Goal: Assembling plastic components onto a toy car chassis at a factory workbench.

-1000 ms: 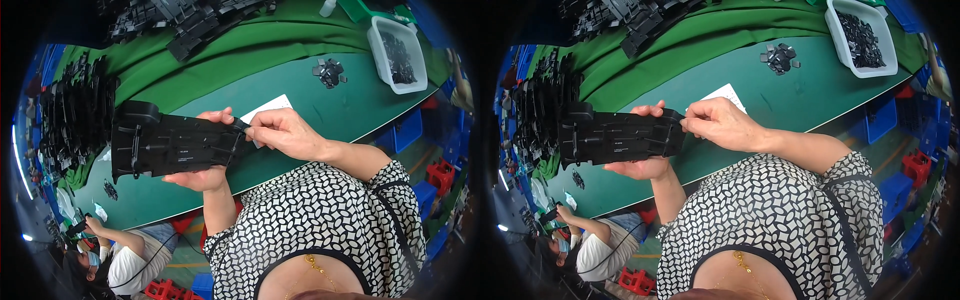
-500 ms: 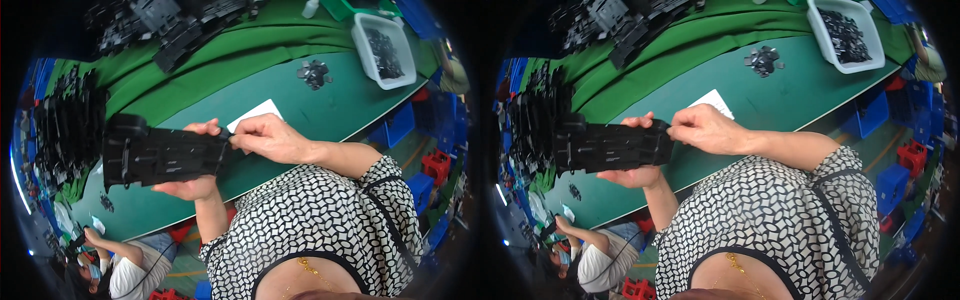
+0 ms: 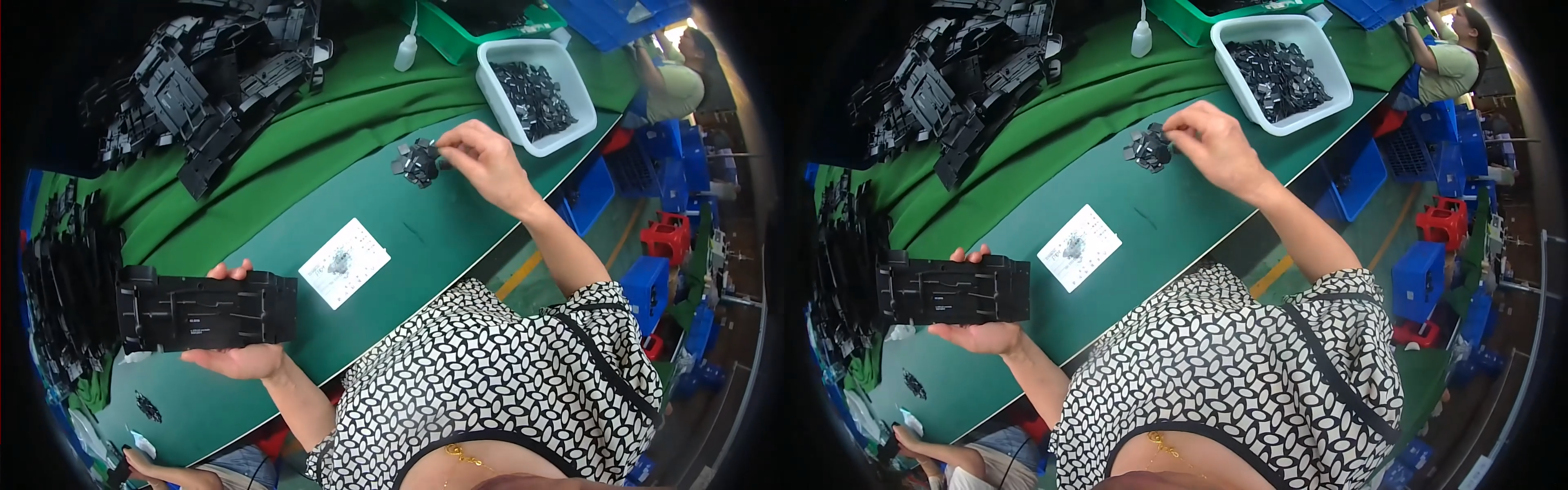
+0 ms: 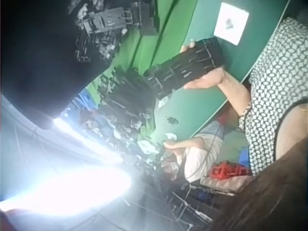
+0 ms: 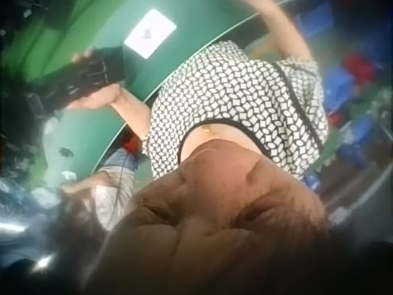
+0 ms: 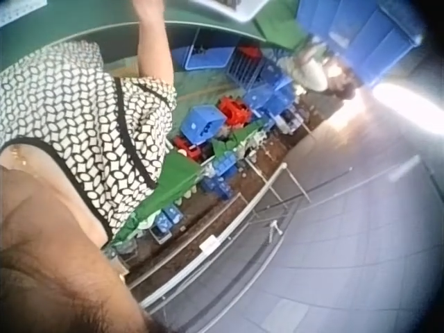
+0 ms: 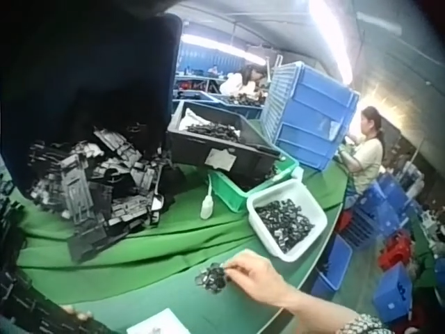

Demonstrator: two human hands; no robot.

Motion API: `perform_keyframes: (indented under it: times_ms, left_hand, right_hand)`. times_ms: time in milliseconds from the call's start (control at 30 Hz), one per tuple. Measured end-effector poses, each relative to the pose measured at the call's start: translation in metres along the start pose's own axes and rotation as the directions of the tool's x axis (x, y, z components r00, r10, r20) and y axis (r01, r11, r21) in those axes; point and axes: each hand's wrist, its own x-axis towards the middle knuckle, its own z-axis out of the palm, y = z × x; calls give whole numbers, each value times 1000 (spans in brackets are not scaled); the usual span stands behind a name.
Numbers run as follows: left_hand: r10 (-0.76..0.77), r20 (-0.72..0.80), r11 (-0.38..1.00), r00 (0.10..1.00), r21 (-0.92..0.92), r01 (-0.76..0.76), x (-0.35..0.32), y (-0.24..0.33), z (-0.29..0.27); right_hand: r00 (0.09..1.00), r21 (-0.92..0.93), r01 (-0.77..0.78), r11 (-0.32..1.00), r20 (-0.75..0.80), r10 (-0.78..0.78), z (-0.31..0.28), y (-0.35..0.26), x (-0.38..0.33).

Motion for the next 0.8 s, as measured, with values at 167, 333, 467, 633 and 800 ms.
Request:
perform_keyframes:
  times_ms: [167, 333, 467, 633, 800]
  left_hand:
    - [-24, 73, 996, 997, -79, 30, 1, -7, 1]
    - [-44, 55, 996, 997, -69, 48, 1, -9, -1]
    - [-54, 74, 997, 996, -42, 57, 1, -6, 0]
    - [-68, 21, 993, 997, -98, 69, 0, -3, 0]
    - [-80, 18, 977, 997, -195, 82, 4, -7, -5]
  right_hand:
    - [999, -119, -2, 993, 38, 7, 6, 17, 4]
    - [998, -163, 48, 985, 35, -43, 7, 24, 3]
    - [991, -3, -132, 991, 6, 132, 1, 18, 1]
    - [880, 590, -473, 654, 274, 389, -7, 4, 4]
    - [783, 582, -616, 531, 524, 334, 8, -19, -2]
